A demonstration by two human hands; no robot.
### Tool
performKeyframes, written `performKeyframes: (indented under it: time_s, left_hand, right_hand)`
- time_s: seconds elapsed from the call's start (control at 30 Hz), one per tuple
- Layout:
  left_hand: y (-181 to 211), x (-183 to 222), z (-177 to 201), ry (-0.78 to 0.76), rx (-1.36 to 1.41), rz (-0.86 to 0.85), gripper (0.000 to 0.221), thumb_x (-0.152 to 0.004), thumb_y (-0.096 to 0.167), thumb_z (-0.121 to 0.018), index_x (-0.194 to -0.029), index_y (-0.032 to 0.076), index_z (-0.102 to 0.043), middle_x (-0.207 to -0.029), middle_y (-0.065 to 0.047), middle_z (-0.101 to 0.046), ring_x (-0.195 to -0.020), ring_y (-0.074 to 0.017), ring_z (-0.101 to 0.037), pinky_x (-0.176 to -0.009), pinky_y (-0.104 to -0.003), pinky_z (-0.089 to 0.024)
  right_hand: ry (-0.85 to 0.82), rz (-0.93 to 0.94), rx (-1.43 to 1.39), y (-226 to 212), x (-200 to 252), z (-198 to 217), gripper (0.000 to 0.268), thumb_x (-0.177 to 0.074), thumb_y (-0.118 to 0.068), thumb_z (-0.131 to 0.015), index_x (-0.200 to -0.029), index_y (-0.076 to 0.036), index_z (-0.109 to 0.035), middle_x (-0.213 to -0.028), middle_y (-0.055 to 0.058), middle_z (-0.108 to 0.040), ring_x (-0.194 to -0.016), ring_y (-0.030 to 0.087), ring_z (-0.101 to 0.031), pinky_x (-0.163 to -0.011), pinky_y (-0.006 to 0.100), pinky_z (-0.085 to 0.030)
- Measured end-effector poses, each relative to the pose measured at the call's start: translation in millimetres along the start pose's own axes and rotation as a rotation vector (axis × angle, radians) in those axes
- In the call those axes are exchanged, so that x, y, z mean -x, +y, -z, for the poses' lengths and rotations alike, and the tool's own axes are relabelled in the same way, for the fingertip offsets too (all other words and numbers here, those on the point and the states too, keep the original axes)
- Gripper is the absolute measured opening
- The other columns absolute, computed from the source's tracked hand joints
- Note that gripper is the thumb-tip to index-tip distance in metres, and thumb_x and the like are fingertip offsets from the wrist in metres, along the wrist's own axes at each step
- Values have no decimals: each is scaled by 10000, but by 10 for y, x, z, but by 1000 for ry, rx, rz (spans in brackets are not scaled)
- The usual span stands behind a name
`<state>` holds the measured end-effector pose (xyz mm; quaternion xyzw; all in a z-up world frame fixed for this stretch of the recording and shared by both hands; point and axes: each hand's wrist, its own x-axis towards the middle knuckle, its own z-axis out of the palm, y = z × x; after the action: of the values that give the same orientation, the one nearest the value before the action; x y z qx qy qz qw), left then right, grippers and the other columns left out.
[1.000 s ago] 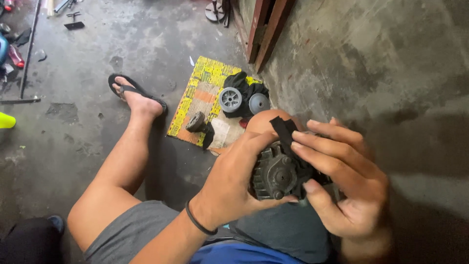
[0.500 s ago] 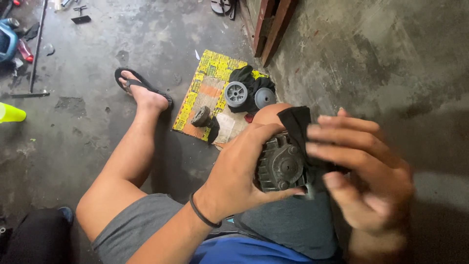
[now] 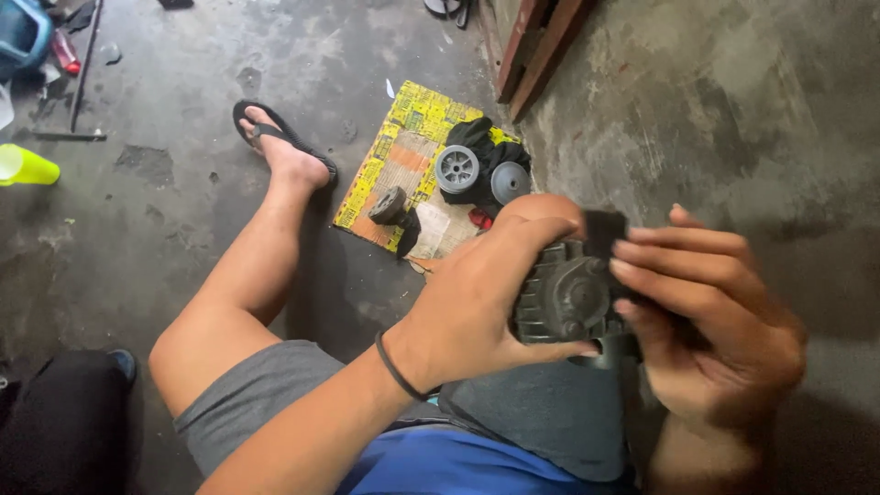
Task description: Inspecting a motorcycle cylinder head and removing the piston to check for wear.
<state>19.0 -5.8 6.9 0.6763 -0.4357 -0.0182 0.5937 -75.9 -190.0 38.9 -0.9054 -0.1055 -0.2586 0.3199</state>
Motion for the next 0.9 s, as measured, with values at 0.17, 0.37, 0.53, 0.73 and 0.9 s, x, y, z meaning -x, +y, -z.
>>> performKeyframes:
  time_s: [0.17, 0.37, 0.53, 0.73, 0.9]
  left_hand:
    - [-3, -31, 50, -27, -51, 61, 782, -713, 341, -873, -1319, 33, -487, -1318, -133, -601, -1203, -304, -651, -1014, -395, -554]
    - [-233, 100, 133, -28, 185, 229, 959, -643, 323, -901, -1428, 82, -406, -1311, -119, -646, -1142, -245, -699, -995, -362, -570]
    - [-569, 423, 35, 134, 335, 319, 862, -600, 283, -926, -1311, 60, -492, -1230, -92, -625, -1110, -209, -643, -1028, -344, -517]
    - [-757, 595, -29, 256, 521, 304, 833, -726, 214, -884, -1370, 88, -369, -1288, -101, -596, -1191, -221, -587, -1094, -363, -437]
    - [-743, 568, -58, 266, 467, 291, 831, -755, 402, -828, -1358, 17, -404, -1291, -114, -549, -1193, -217, -541, -1096, -370, -422]
  right_hand:
    - [44, 4, -57, 142, 84, -3, 129, -835, 43, -751, -922, 77, -662, -1020, 211, -666, -1093, 339, -636, -1220, 548, -542]
    - [-235, 122, 167, -65, -255, 49, 316, -809, -62, -743, -1115, 16, -721, -1256, 195, -702, -1239, 368, -643, -1161, 526, -472]
    - [-202, 165, 108, -122, -413, -252, 334, -802, -31, -756, -1131, -37, -701, -1254, 141, -739, -1305, 319, -625, -1231, 572, -344]
    - [-71, 175, -67, -223, -602, -333, 170, -790, 94, -707, -951, 47, -683, -976, 157, -725, -989, 302, -692, -1026, 465, -482]
    - [-226, 136, -181, -156, -631, -186, 190, -804, -2, -745, -992, -24, -723, -1025, 78, -705, -993, 216, -623, -934, 369, -384]
